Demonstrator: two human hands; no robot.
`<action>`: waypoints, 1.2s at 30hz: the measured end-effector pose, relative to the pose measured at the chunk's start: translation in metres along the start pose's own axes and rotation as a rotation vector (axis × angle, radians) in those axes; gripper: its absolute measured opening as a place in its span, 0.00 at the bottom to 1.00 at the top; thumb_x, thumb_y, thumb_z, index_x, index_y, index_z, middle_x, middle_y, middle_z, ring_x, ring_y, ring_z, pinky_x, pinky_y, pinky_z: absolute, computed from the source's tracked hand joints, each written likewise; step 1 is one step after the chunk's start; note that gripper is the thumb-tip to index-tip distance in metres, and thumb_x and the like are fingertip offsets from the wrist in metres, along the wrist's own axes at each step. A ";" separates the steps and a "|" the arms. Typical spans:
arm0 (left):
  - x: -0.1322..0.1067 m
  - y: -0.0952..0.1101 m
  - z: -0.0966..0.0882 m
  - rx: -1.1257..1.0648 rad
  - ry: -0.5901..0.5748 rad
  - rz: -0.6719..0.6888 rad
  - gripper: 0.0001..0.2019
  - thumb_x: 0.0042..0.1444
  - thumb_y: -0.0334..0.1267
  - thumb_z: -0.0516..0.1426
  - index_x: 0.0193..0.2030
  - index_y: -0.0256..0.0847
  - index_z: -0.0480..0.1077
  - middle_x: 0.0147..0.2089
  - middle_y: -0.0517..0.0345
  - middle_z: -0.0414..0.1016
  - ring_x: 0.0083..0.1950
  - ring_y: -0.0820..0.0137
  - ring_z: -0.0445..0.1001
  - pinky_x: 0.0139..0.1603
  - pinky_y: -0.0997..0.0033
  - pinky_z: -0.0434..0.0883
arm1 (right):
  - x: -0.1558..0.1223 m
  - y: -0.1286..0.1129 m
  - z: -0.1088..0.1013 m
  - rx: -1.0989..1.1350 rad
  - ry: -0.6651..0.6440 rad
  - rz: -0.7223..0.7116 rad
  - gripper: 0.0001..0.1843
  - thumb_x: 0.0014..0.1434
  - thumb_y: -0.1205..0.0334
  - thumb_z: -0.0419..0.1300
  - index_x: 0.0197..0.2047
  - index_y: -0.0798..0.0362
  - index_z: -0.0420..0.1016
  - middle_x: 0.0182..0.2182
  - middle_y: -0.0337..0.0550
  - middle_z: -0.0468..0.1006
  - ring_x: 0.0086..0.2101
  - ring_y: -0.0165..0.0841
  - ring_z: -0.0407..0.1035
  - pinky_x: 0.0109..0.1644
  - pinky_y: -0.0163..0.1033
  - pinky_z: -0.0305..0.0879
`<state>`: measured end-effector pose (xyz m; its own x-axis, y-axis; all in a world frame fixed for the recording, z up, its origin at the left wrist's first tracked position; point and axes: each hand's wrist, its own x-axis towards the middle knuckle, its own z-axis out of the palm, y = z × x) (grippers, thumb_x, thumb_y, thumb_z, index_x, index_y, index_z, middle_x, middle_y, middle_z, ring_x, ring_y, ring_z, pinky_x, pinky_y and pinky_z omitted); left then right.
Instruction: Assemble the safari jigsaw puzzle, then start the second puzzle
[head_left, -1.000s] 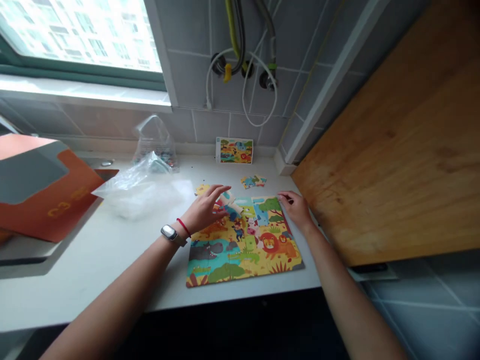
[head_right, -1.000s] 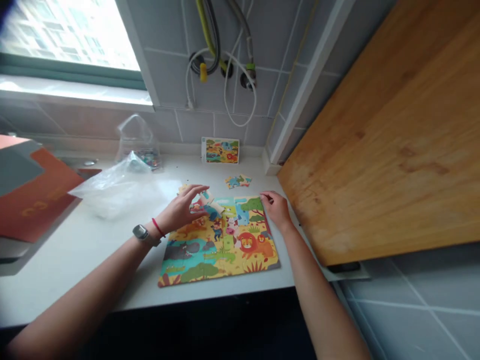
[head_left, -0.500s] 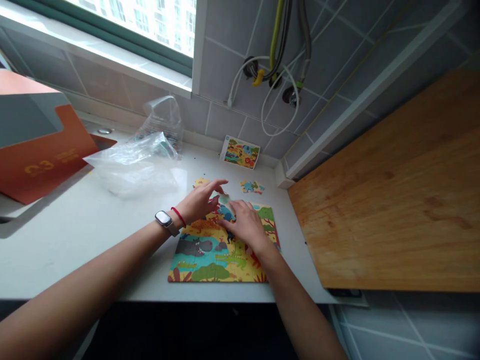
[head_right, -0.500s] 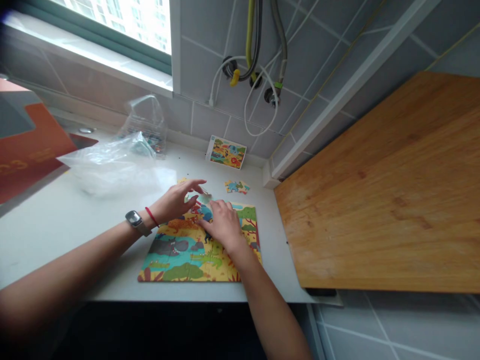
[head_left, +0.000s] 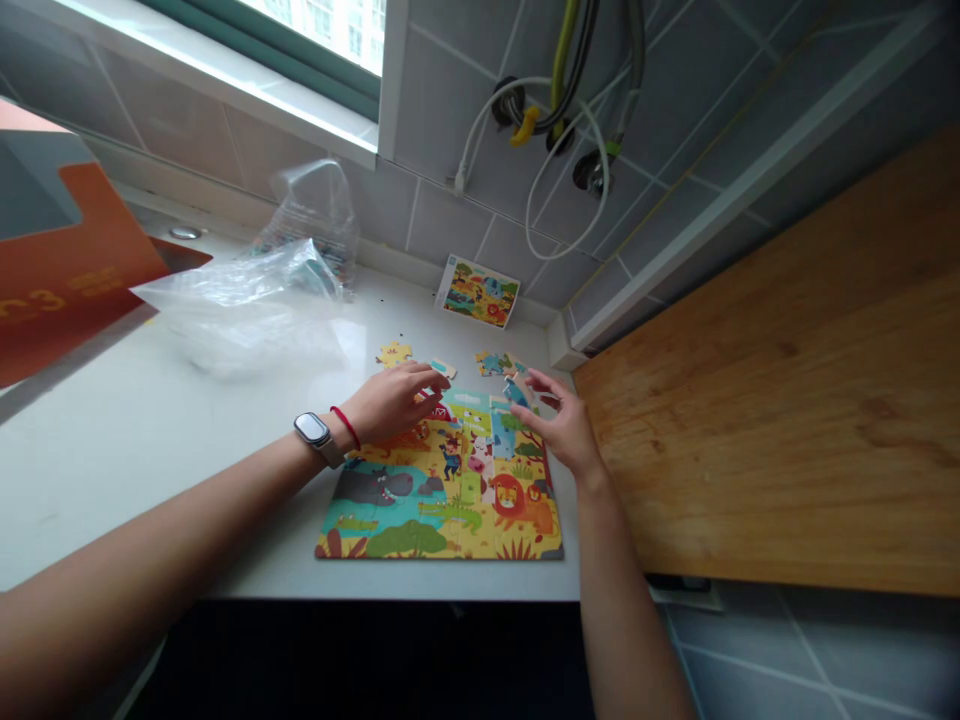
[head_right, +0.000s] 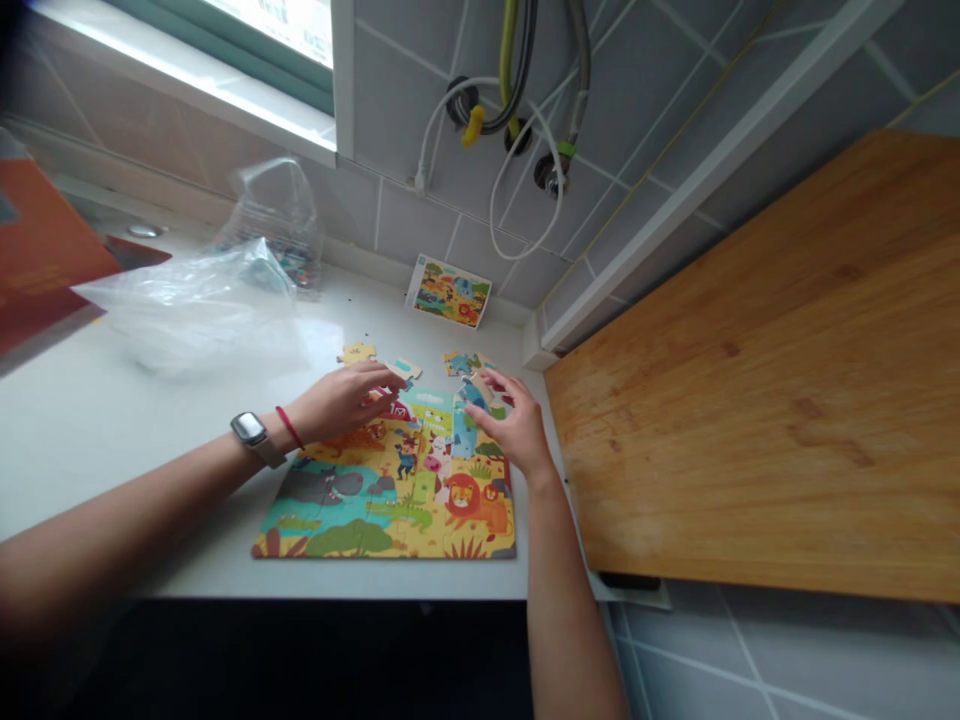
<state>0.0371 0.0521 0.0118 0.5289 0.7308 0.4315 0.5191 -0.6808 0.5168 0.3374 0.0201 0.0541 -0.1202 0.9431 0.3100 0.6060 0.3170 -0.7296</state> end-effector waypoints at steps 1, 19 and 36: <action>-0.001 0.002 0.002 0.001 -0.017 0.018 0.09 0.68 0.36 0.54 0.48 0.42 0.76 0.45 0.50 0.81 0.44 0.63 0.78 0.45 0.62 0.76 | -0.004 0.001 -0.003 0.002 -0.051 -0.019 0.33 0.55 0.52 0.74 0.63 0.46 0.77 0.55 0.48 0.79 0.53 0.42 0.74 0.59 0.48 0.71; -0.005 0.017 0.016 -0.084 -0.200 0.172 0.10 0.69 0.42 0.57 0.50 0.45 0.79 0.50 0.50 0.80 0.51 0.61 0.78 0.56 0.58 0.74 | -0.027 0.000 0.018 -0.156 -0.416 -0.125 0.35 0.53 0.56 0.77 0.64 0.43 0.77 0.58 0.48 0.79 0.61 0.44 0.68 0.68 0.54 0.62; -0.007 0.009 0.018 -0.064 -0.117 0.118 0.11 0.68 0.42 0.58 0.53 0.46 0.78 0.54 0.48 0.79 0.55 0.59 0.75 0.59 0.53 0.73 | 0.001 0.015 0.038 -0.176 -0.265 -0.087 0.26 0.57 0.61 0.72 0.59 0.46 0.81 0.56 0.48 0.81 0.59 0.42 0.71 0.68 0.52 0.63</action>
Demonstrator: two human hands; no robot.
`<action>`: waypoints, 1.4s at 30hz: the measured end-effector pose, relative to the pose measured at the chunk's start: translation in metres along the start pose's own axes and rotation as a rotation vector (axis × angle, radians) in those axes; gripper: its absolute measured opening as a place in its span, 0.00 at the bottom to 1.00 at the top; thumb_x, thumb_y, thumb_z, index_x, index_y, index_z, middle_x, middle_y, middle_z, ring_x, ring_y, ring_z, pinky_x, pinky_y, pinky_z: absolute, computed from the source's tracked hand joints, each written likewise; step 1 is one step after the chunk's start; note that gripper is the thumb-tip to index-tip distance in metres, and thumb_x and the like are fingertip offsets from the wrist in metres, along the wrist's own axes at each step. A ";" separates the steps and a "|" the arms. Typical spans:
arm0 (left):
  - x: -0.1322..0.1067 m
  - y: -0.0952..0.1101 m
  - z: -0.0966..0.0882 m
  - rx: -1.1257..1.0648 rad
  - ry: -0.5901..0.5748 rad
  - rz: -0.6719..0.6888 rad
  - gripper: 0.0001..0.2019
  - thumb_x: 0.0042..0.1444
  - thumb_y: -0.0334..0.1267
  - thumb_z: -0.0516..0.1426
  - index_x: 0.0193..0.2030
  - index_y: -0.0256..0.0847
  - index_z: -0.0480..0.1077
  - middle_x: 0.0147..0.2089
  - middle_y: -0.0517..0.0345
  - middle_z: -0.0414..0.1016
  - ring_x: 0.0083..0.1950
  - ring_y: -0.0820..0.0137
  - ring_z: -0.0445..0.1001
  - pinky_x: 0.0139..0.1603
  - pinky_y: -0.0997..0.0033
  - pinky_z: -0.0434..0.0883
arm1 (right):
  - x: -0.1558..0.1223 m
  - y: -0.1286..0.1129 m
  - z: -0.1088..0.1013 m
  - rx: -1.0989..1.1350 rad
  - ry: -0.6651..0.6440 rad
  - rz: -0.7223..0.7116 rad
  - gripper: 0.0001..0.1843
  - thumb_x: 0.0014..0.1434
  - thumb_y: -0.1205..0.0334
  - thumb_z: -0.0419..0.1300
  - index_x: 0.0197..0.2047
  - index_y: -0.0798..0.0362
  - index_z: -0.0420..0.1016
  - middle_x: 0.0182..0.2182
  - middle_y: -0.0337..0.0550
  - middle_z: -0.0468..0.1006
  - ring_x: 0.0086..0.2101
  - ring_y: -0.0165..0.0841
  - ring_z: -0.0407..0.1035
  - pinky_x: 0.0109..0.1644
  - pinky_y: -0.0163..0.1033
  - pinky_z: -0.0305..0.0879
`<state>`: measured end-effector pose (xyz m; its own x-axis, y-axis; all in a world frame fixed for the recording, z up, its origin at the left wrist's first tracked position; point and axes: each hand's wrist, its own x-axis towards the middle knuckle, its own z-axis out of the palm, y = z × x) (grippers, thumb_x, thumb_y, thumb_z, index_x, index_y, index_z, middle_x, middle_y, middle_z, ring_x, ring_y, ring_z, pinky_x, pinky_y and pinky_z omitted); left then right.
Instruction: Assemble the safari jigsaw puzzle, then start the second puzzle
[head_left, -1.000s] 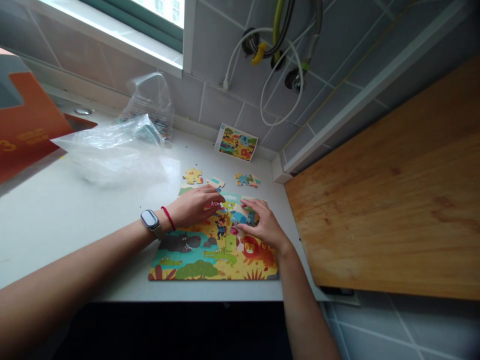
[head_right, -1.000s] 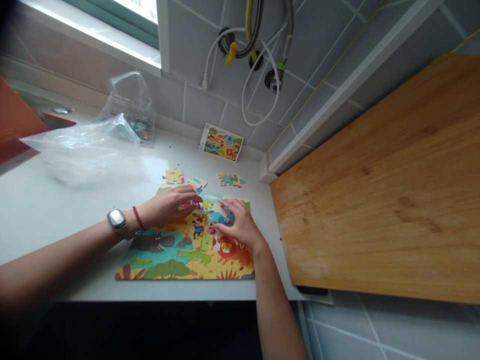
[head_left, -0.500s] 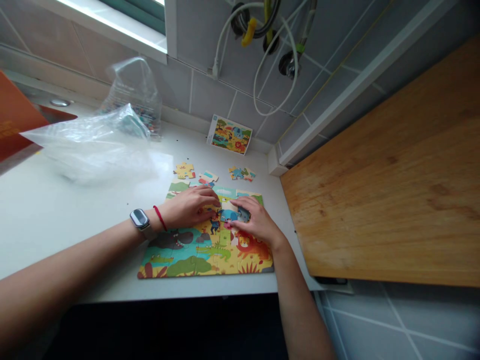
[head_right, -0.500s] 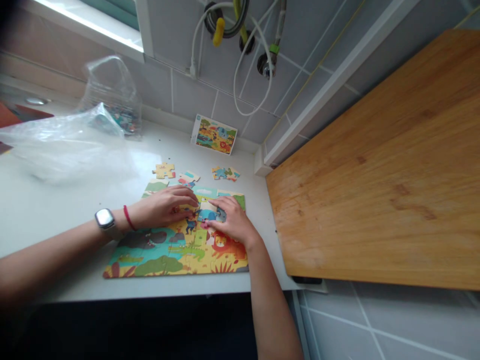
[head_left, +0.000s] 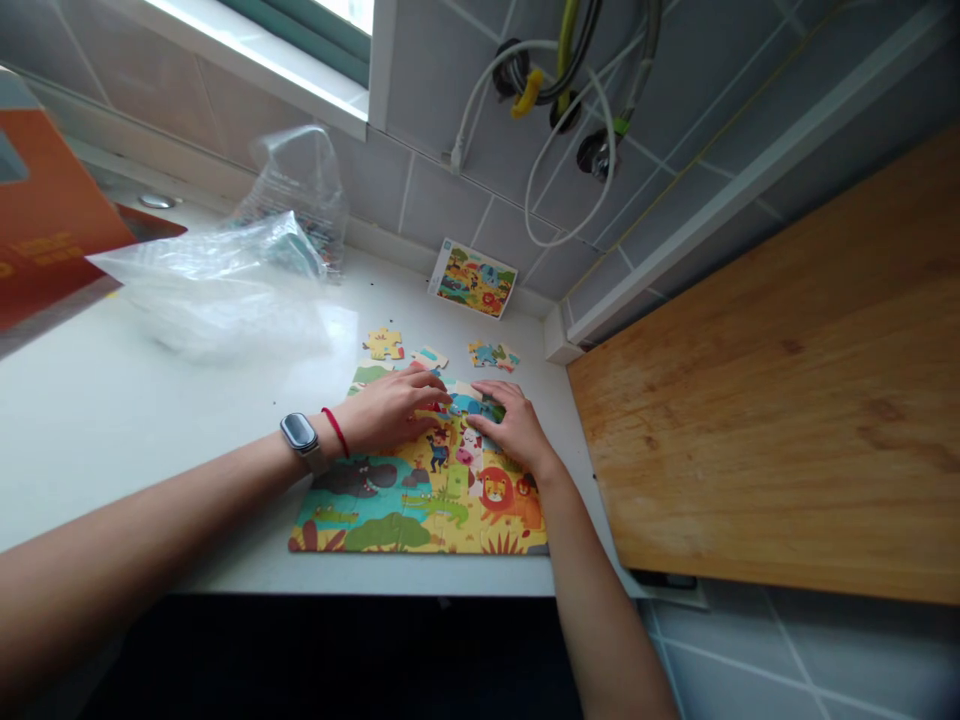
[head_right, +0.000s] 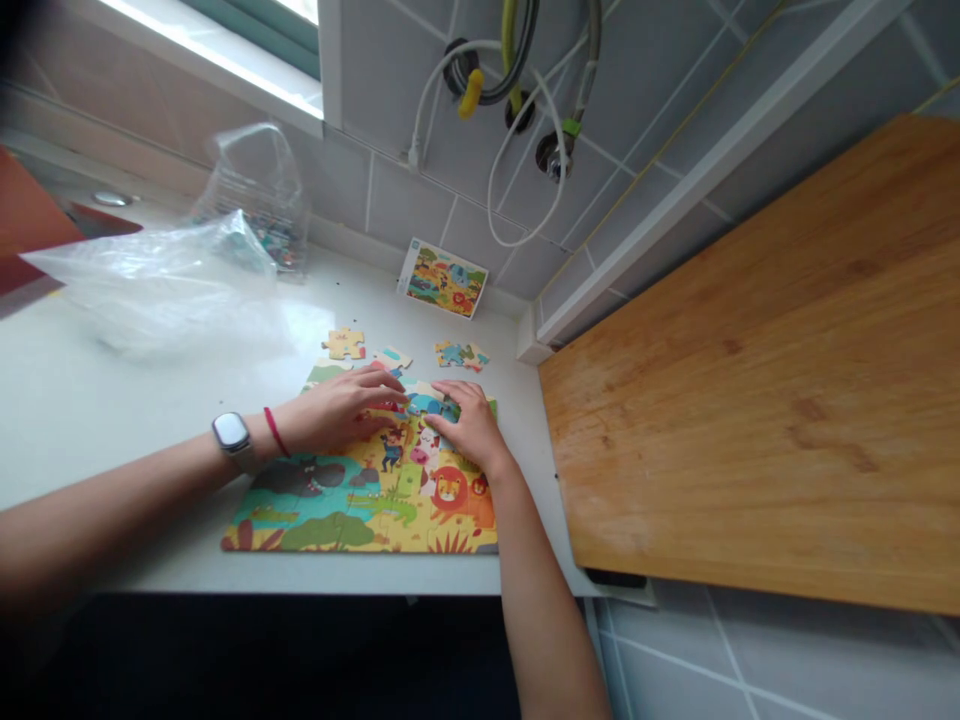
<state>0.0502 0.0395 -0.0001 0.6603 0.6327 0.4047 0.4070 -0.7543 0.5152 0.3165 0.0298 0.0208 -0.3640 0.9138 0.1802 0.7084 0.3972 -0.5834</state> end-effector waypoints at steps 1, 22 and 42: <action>0.000 0.001 0.000 -0.009 0.002 0.001 0.11 0.68 0.42 0.58 0.52 0.46 0.79 0.53 0.49 0.79 0.54 0.59 0.75 0.59 0.53 0.73 | 0.001 0.000 0.000 -0.003 -0.012 -0.001 0.26 0.58 0.61 0.72 0.60 0.46 0.80 0.57 0.48 0.81 0.60 0.43 0.70 0.69 0.52 0.63; -0.006 -0.001 0.016 0.082 -0.059 0.004 0.22 0.67 0.54 0.59 0.66 0.54 0.73 0.72 0.51 0.69 0.74 0.49 0.62 0.71 0.42 0.64 | -0.010 0.015 -0.001 0.022 0.074 0.039 0.28 0.58 0.59 0.72 0.61 0.47 0.79 0.58 0.48 0.77 0.59 0.40 0.70 0.68 0.47 0.63; -0.006 -0.002 0.023 0.146 -0.122 -0.016 0.25 0.70 0.58 0.54 0.67 0.52 0.72 0.73 0.51 0.67 0.75 0.44 0.60 0.71 0.39 0.60 | -0.021 0.022 -0.007 -0.079 0.059 0.089 0.14 0.64 0.55 0.68 0.50 0.47 0.87 0.58 0.51 0.77 0.58 0.43 0.70 0.67 0.49 0.65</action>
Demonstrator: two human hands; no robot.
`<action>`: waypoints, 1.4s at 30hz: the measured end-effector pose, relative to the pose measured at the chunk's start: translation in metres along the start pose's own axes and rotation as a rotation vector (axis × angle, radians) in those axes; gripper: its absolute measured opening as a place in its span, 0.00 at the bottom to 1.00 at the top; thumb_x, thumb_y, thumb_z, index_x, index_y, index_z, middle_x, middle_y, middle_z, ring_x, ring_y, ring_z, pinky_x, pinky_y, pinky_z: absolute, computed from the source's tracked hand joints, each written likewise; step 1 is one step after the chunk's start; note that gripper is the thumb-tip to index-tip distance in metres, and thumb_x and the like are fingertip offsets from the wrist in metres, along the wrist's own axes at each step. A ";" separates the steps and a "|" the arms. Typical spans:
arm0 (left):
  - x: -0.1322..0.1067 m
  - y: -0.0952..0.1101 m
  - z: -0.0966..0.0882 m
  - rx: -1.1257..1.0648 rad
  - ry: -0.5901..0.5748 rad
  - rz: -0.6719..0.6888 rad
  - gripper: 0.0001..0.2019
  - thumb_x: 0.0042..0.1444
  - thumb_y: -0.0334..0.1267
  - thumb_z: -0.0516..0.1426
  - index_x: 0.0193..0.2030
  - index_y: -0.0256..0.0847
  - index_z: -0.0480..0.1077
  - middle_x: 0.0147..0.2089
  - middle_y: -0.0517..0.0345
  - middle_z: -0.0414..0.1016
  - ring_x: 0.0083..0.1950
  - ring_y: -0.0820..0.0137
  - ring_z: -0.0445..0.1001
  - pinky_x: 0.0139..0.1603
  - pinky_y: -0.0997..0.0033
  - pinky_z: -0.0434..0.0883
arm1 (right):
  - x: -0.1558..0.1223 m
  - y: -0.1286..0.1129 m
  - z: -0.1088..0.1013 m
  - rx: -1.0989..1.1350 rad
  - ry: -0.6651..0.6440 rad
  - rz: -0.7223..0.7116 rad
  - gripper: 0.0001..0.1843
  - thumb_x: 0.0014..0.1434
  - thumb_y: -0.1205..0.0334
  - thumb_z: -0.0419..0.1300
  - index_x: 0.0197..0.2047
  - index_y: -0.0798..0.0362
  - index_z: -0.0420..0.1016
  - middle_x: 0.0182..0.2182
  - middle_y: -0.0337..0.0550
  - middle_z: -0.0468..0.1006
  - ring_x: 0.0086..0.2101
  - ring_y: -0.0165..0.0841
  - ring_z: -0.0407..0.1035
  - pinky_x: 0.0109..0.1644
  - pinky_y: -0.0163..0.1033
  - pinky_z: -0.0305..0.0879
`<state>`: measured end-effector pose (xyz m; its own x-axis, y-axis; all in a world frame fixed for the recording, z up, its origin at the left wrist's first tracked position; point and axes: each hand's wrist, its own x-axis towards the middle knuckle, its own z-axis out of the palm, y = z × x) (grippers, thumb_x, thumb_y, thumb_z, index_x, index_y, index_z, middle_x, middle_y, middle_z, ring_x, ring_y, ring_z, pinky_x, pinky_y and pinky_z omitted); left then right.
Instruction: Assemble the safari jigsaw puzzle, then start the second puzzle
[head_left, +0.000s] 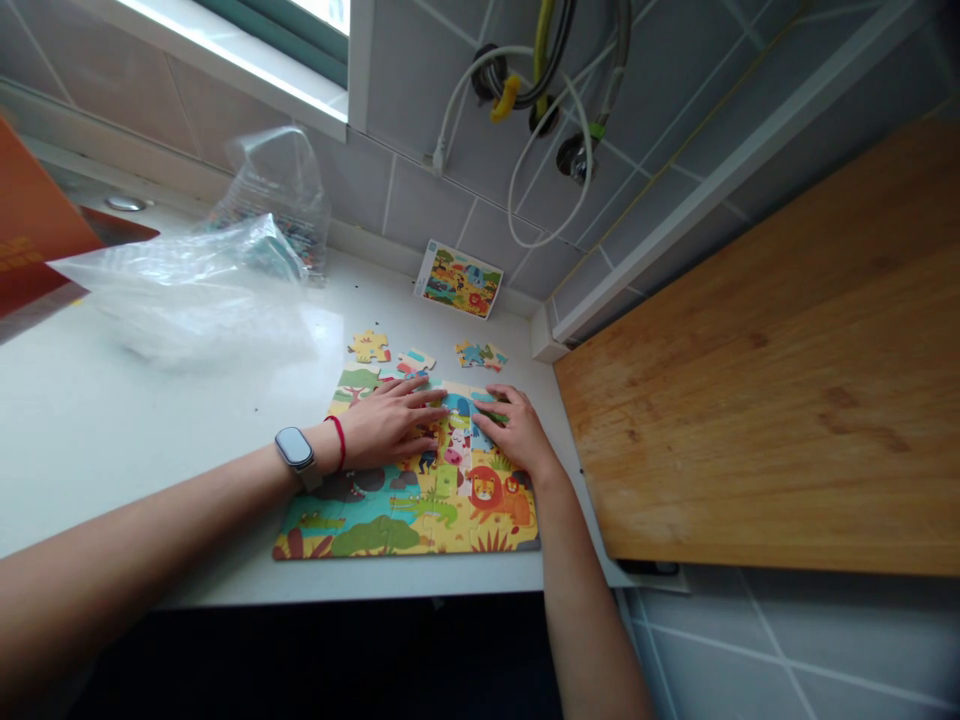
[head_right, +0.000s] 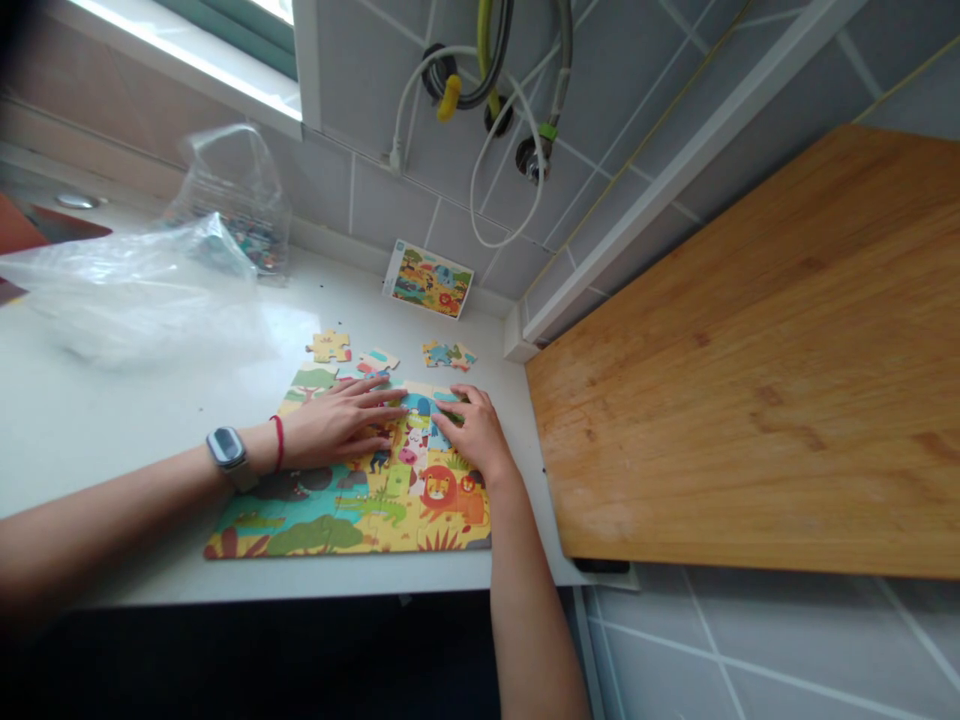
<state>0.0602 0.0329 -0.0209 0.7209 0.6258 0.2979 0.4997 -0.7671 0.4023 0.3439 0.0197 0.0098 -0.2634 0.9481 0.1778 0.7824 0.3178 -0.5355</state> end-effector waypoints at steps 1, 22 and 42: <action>0.000 0.001 -0.001 0.009 -0.021 -0.010 0.26 0.70 0.59 0.53 0.68 0.52 0.71 0.74 0.52 0.67 0.75 0.43 0.59 0.71 0.38 0.60 | 0.000 0.000 0.001 -0.004 0.005 -0.003 0.14 0.64 0.55 0.68 0.50 0.47 0.87 0.57 0.51 0.77 0.58 0.43 0.70 0.66 0.49 0.65; -0.001 -0.030 -0.018 0.153 0.137 -0.303 0.21 0.69 0.52 0.54 0.62 0.48 0.75 0.65 0.46 0.73 0.69 0.46 0.65 0.64 0.44 0.68 | 0.005 0.017 0.006 0.307 0.383 0.199 0.18 0.62 0.50 0.61 0.42 0.53 0.85 0.44 0.51 0.83 0.43 0.41 0.76 0.43 0.42 0.78; 0.003 -0.027 -0.019 0.069 0.140 -0.227 0.27 0.72 0.59 0.45 0.52 0.50 0.81 0.60 0.47 0.74 0.60 0.53 0.72 0.61 0.48 0.68 | 0.005 0.024 0.007 0.334 0.417 0.228 0.19 0.62 0.48 0.61 0.41 0.53 0.85 0.43 0.50 0.84 0.44 0.41 0.78 0.48 0.44 0.77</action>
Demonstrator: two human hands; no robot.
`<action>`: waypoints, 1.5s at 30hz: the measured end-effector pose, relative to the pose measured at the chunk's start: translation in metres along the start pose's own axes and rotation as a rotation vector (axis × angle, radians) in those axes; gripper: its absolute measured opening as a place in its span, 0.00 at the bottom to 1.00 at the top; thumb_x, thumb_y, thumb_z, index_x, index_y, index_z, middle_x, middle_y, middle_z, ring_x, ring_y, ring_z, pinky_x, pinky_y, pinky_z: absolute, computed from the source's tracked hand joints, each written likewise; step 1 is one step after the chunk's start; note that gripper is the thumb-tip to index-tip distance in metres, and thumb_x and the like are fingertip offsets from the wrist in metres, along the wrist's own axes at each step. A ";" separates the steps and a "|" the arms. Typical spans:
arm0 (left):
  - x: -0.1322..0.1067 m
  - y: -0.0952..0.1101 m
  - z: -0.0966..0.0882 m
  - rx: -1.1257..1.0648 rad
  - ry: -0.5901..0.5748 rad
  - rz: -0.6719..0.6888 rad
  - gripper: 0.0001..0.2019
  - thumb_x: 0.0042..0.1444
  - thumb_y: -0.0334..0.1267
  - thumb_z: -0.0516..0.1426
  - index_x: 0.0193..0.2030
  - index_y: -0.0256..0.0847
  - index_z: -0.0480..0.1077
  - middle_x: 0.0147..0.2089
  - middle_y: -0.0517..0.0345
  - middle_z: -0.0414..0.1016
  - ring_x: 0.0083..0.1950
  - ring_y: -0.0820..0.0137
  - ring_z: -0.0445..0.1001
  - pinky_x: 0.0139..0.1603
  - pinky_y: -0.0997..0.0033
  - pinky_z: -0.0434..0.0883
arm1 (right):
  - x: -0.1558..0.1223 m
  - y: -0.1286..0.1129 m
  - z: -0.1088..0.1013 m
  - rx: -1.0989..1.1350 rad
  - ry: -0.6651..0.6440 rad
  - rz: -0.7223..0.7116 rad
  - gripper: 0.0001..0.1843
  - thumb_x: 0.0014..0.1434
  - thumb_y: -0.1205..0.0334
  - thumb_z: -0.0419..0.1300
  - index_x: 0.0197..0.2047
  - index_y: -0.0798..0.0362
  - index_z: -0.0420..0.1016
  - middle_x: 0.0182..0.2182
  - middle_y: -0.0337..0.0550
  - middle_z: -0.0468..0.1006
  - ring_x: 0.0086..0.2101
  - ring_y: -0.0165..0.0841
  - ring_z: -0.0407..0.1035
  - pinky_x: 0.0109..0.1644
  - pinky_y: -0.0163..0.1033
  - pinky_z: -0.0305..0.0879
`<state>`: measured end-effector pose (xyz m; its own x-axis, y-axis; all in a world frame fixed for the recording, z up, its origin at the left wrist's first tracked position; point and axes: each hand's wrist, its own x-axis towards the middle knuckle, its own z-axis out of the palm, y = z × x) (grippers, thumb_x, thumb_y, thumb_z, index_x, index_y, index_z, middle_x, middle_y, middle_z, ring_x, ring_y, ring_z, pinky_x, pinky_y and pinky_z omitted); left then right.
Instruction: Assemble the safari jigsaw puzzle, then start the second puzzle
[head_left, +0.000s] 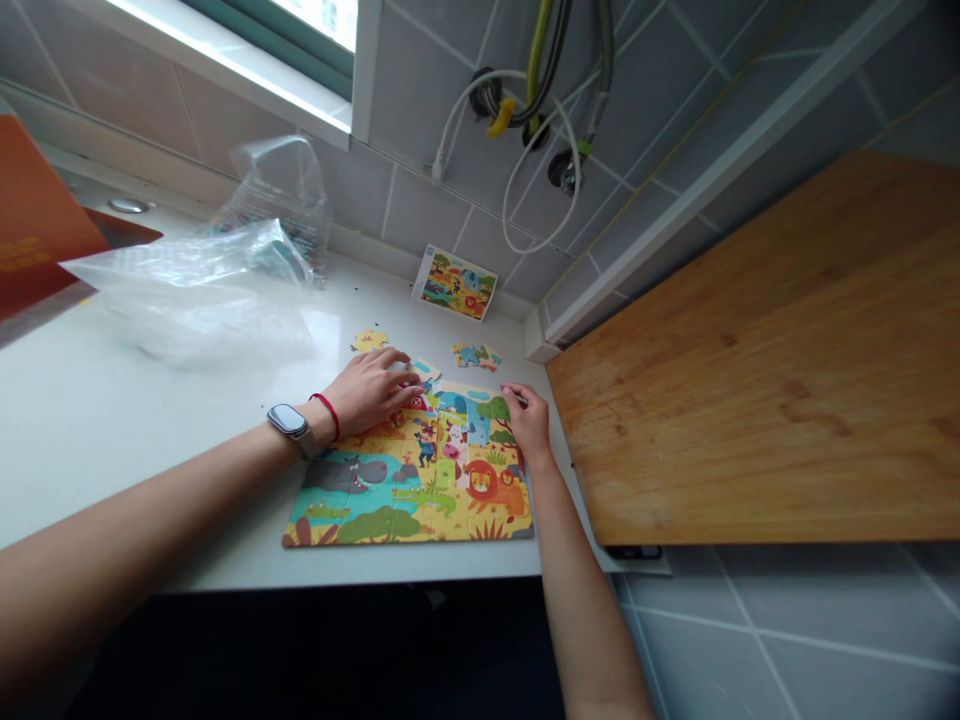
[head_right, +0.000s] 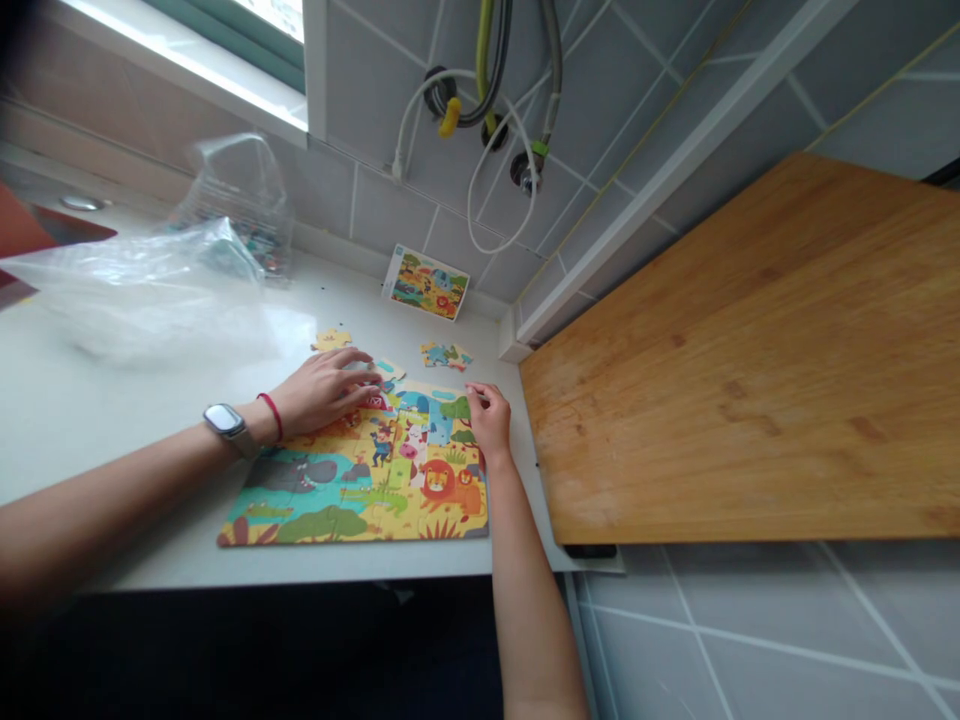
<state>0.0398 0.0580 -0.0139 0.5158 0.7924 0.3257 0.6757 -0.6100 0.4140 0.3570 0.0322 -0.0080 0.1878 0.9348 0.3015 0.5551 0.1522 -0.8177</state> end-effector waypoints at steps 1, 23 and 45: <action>0.000 0.001 -0.001 -0.010 0.001 0.008 0.27 0.72 0.59 0.45 0.51 0.49 0.81 0.59 0.46 0.74 0.58 0.54 0.73 0.60 0.48 0.69 | 0.000 0.000 0.000 0.001 0.000 0.001 0.19 0.62 0.47 0.61 0.41 0.53 0.85 0.43 0.50 0.84 0.44 0.42 0.78 0.48 0.44 0.77; 0.007 -0.011 0.008 -0.011 -0.013 0.011 0.23 0.69 0.54 0.54 0.63 0.45 0.74 0.64 0.47 0.77 0.67 0.51 0.69 0.67 0.48 0.65 | -0.001 0.000 0.001 -0.035 -0.028 -0.006 0.19 0.62 0.47 0.60 0.42 0.53 0.85 0.43 0.50 0.84 0.42 0.40 0.78 0.49 0.44 0.76; 0.009 -0.009 -0.002 0.042 0.064 -0.090 0.15 0.69 0.51 0.57 0.51 0.46 0.79 0.49 0.49 0.79 0.52 0.57 0.74 0.53 0.56 0.69 | 0.121 -0.020 0.071 -0.498 -0.401 -0.110 0.32 0.42 0.55 0.78 0.52 0.51 0.84 0.44 0.49 0.84 0.44 0.45 0.79 0.54 0.50 0.73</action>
<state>0.0376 0.0710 -0.0132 0.4185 0.8410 0.3429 0.7397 -0.5347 0.4086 0.3106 0.1654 0.0100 -0.1557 0.9841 0.0850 0.8812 0.1773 -0.4382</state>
